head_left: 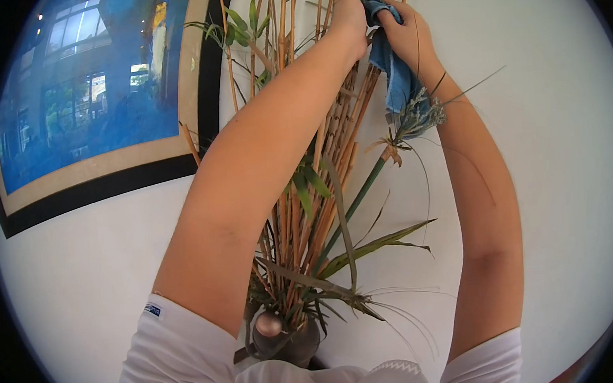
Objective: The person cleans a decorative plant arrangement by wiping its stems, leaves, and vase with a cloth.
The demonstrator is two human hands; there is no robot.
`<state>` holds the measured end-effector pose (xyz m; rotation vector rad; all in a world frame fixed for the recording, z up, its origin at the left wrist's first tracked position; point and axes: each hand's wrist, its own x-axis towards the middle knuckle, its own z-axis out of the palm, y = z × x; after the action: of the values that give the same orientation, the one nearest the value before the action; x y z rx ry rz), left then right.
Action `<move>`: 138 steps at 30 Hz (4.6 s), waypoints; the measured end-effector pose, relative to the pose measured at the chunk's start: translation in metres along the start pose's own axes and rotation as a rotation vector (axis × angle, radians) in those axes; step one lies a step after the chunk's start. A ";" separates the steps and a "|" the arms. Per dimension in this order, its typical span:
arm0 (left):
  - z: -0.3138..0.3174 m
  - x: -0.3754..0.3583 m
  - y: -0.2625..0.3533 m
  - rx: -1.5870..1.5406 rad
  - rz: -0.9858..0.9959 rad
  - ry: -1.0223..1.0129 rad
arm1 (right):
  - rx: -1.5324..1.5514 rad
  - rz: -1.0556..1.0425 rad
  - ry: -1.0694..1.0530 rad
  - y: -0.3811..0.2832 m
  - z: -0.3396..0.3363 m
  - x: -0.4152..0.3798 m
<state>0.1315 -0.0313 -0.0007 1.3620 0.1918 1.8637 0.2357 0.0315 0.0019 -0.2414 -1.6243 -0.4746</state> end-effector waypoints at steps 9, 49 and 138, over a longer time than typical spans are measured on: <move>0.004 0.009 -0.006 -0.032 -0.046 0.000 | -0.096 -0.216 0.102 0.009 0.004 0.000; -0.018 0.024 -0.023 -0.002 0.017 -0.225 | 0.126 0.182 0.016 -0.011 0.003 -0.005; -0.032 0.018 -0.042 0.113 0.018 -0.070 | 0.134 0.008 0.074 -0.005 0.012 -0.025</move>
<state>0.1241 0.0192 -0.0231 1.5083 0.2528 1.8400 0.2253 0.0355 -0.0244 -0.1286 -1.5745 -0.3630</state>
